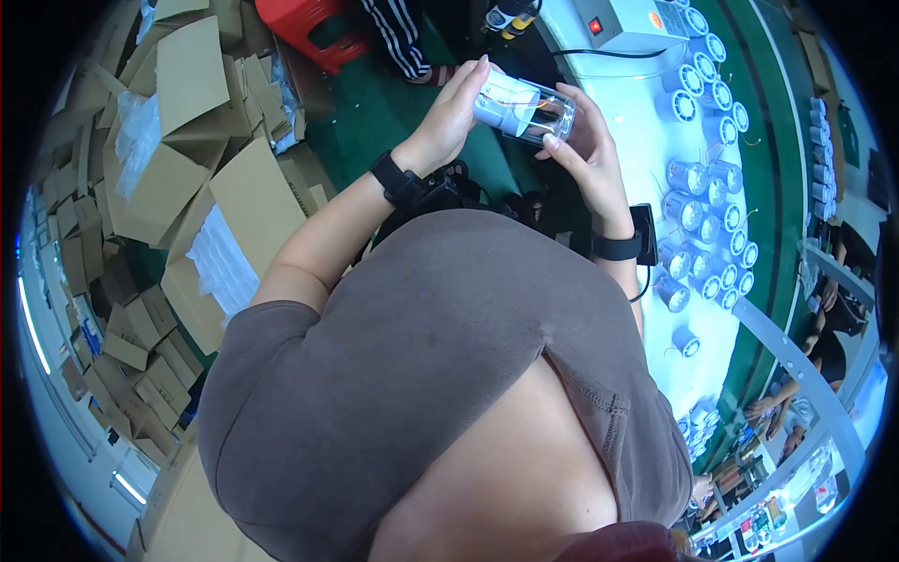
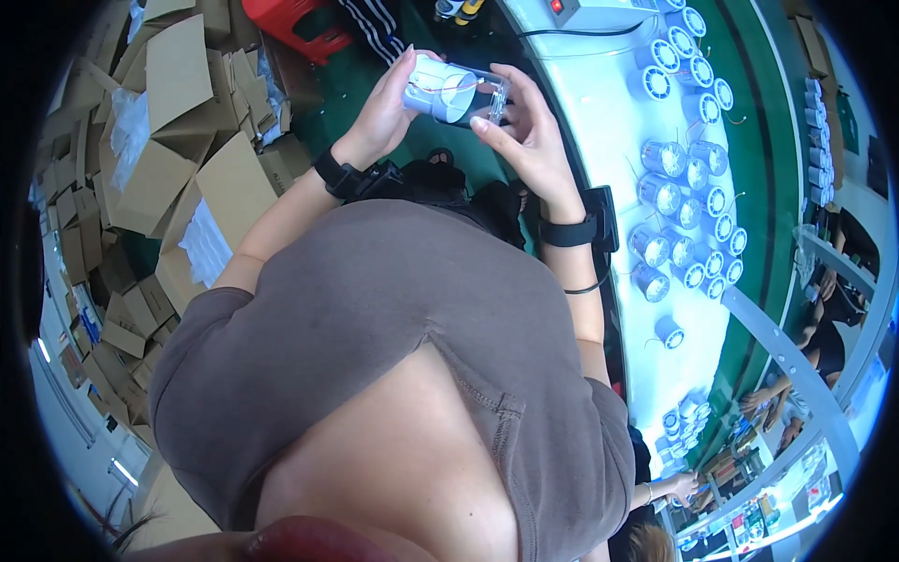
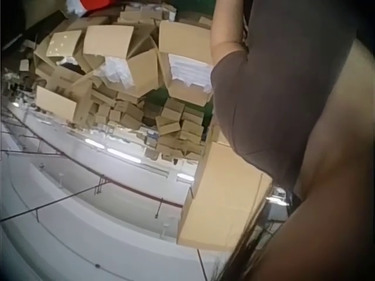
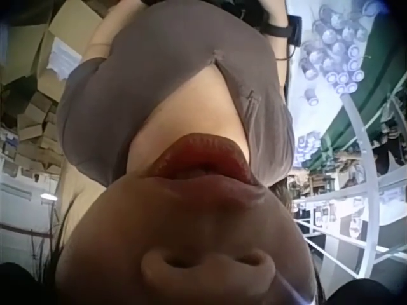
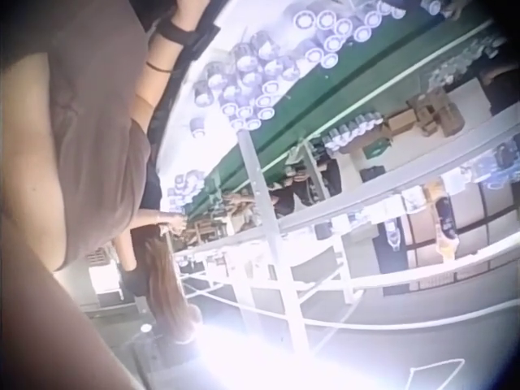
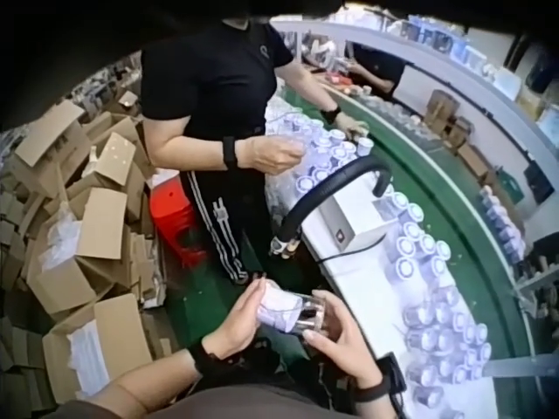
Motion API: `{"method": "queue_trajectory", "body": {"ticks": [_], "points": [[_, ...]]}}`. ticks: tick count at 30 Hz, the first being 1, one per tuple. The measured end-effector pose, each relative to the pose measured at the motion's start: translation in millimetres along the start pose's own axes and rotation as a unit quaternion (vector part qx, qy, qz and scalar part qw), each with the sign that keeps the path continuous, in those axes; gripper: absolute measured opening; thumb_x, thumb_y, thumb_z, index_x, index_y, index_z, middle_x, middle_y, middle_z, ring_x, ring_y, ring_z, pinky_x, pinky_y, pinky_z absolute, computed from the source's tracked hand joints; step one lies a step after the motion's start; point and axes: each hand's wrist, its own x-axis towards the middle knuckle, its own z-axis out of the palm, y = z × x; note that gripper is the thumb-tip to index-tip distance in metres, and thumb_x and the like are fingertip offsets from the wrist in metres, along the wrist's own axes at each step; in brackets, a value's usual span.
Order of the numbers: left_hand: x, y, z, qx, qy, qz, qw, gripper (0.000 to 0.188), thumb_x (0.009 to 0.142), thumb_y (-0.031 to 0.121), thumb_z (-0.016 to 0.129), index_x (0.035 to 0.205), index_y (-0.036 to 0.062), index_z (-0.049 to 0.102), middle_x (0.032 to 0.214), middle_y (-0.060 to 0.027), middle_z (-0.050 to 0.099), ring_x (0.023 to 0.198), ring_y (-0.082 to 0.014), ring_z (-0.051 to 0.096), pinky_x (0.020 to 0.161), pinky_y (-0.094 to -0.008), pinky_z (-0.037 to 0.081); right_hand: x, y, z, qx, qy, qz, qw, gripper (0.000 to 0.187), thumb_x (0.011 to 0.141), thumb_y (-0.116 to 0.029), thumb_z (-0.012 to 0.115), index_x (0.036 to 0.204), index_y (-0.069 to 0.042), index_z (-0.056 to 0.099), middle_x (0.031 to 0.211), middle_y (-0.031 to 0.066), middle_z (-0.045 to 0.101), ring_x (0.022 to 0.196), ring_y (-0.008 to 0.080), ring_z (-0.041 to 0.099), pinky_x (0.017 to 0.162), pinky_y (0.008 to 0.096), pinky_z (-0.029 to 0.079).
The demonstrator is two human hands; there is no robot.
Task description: The person picks up a plastic bag, removes a plastic cup, and places the bag into a cardboard box. They then pick up a motor and a plastic cup, fit the motor into the cup by hand, and repeat the process.
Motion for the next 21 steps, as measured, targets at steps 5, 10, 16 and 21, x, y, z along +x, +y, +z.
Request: {"method": "queue_trajectory", "body": {"ticks": [5,10,16,21], "points": [[6,-8,10,0.062,-0.046,0.124,0.989,0.030,0.090,0.029,0.027,0.099,0.0053,0.043,0.096,-0.0069,0.051,0.093,-0.0132,0.049,0.082,-0.0265,0.037,-13,-7,-19,0.116,0.009,0.014,0.993,0.056,0.074,-0.012,0.058,0.122,-0.003,0.031,0.110,0.0159,0.045,0.091,0.0214,0.052,0.069,0.0280,0.047],[6,-11,31,0.073,-0.055,0.161,0.983,0.026,0.089,0.025,0.030,0.096,0.0041,0.043,0.089,-0.0050,0.050,0.087,-0.0111,0.049,0.078,-0.0235,0.037,-24,-9,-29,0.036,-0.011,-0.015,0.999,0.057,0.074,-0.013,0.059,0.122,-0.002,0.030,0.112,0.0159,0.042,0.095,0.0212,0.050,0.070,0.0284,0.047],[4,-16,56,-0.008,-0.076,0.101,0.992,0.024,0.088,0.025,0.036,0.098,0.0046,0.043,0.090,-0.0046,0.049,0.088,-0.0110,0.048,0.078,-0.0240,0.037,-41,-17,-45,0.048,0.010,-0.030,0.998,0.058,0.074,-0.014,0.059,0.122,-0.002,0.029,0.116,0.0144,0.038,0.100,0.0199,0.045,0.075,0.0282,0.045],[2,-22,69,0.076,-0.082,0.084,0.990,0.027,0.081,0.024,0.051,0.100,0.0070,0.044,0.092,-0.0032,0.048,0.090,-0.0124,0.047,0.081,-0.0243,0.036,-51,-18,-52,-0.109,0.004,-0.046,0.993,0.058,0.075,-0.016,0.057,0.124,-0.004,0.027,0.120,0.0115,0.035,0.106,0.0227,0.041,0.082,0.0330,0.042]]}}
